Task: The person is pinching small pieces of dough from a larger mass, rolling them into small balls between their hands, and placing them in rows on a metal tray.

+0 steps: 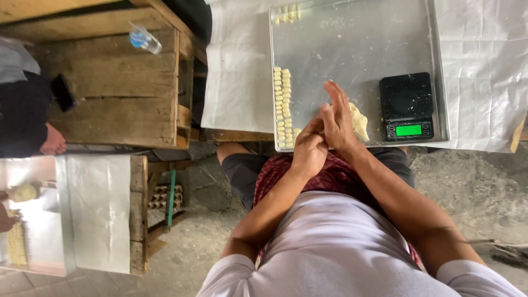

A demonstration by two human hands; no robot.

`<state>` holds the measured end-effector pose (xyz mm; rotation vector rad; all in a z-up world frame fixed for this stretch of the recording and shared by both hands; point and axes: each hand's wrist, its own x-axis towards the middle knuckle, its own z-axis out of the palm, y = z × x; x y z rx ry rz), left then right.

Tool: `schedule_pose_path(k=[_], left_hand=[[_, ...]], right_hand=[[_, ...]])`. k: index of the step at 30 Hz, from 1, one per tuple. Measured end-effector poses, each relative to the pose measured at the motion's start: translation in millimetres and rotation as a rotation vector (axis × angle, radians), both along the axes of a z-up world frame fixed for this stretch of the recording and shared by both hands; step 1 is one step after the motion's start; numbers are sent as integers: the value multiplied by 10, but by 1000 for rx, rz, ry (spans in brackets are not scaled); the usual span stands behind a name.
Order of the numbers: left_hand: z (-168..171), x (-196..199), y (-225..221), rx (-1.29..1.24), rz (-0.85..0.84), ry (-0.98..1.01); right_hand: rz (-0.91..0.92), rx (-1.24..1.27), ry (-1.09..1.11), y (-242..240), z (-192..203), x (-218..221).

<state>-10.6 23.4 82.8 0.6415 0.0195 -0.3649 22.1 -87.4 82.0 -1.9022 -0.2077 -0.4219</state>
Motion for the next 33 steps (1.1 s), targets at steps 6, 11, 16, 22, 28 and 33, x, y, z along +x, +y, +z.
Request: schedule_pose_path(k=[6, 11, 16, 22, 28, 33], left_hand=[[-45, 7, 35, 111, -84, -166], [56, -161, -102, 385, -173, -481], [665, -120, -238, 493, -215, -548], [469, -183, -327, 544, -223, -523], [137, -8, -218, 867, -146, -720], [157, -97, -242, 871, -115, -731]], right_hand=[[80, 111, 195, 263, -105, -491], [99, 417, 199, 31, 250, -379], [28, 190, 110, -78, 295, -408], [98, 273, 98, -107, 203, -422], [106, 254, 105, 14, 294, -556], [174, 380, 192, -123, -4, -536]])
